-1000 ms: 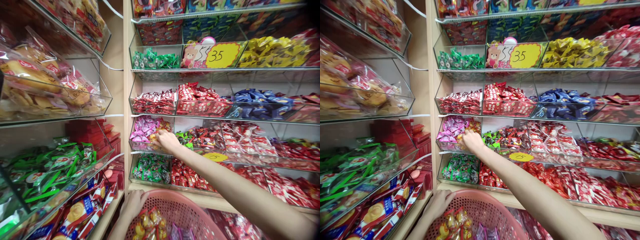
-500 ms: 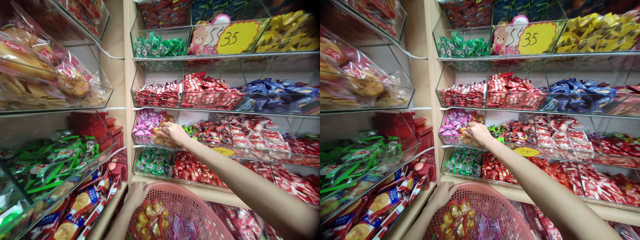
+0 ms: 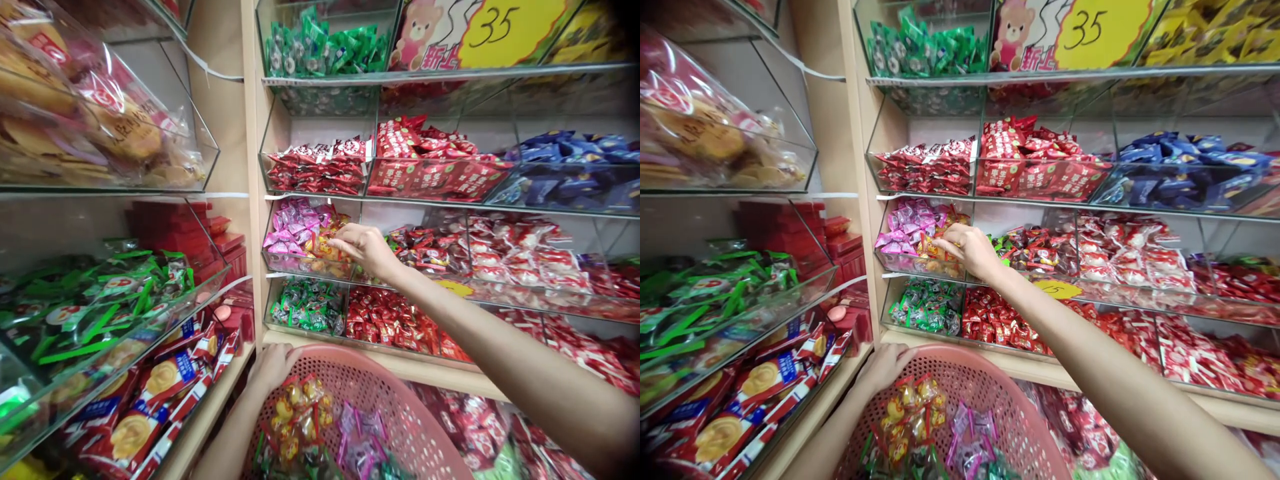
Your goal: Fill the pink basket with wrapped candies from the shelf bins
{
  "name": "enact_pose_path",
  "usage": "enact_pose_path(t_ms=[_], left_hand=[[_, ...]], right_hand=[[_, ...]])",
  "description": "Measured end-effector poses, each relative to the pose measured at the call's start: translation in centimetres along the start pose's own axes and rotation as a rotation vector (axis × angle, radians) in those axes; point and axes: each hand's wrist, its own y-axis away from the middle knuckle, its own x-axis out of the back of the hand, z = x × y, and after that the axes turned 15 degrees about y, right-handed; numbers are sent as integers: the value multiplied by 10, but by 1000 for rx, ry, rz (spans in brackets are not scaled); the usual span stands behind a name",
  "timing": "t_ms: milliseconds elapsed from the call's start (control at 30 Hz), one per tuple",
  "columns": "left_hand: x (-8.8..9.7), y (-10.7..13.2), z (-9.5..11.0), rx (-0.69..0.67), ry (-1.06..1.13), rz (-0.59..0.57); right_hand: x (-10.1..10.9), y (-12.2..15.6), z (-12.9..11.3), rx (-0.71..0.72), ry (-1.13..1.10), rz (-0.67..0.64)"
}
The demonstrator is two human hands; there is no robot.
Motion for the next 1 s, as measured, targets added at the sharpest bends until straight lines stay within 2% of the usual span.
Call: enact_pose_path(t_ms=[100, 167, 233, 367, 467, 633, 900, 1000], left_hand=[[-1, -1, -1, 8, 0, -7], [-2, -1, -2, 12, 2, -17], [-3, -2, -3, 18, 4, -25], [-3, -2, -2, 27, 2, -27], [-1, -1, 0, 32, 0, -28], [-1, 0, 0, 48, -5, -36], [-1, 1, 0, 29, 10, -27], [-1, 2, 1, 21, 13, -15]], right_hand=[[2, 25, -24, -37, -96, 4], [-6, 52, -44, -55, -176, -68], [-24, 85, -65, -71, -253, -190], [-72, 154, -99, -117, -329, -458], [-100, 185, -119, -116, -346, -592], [-117, 197, -140, -31, -389, -686], [-131, 215, -155, 7, -261, -697], [-130, 215, -158, 4, -246, -706]])
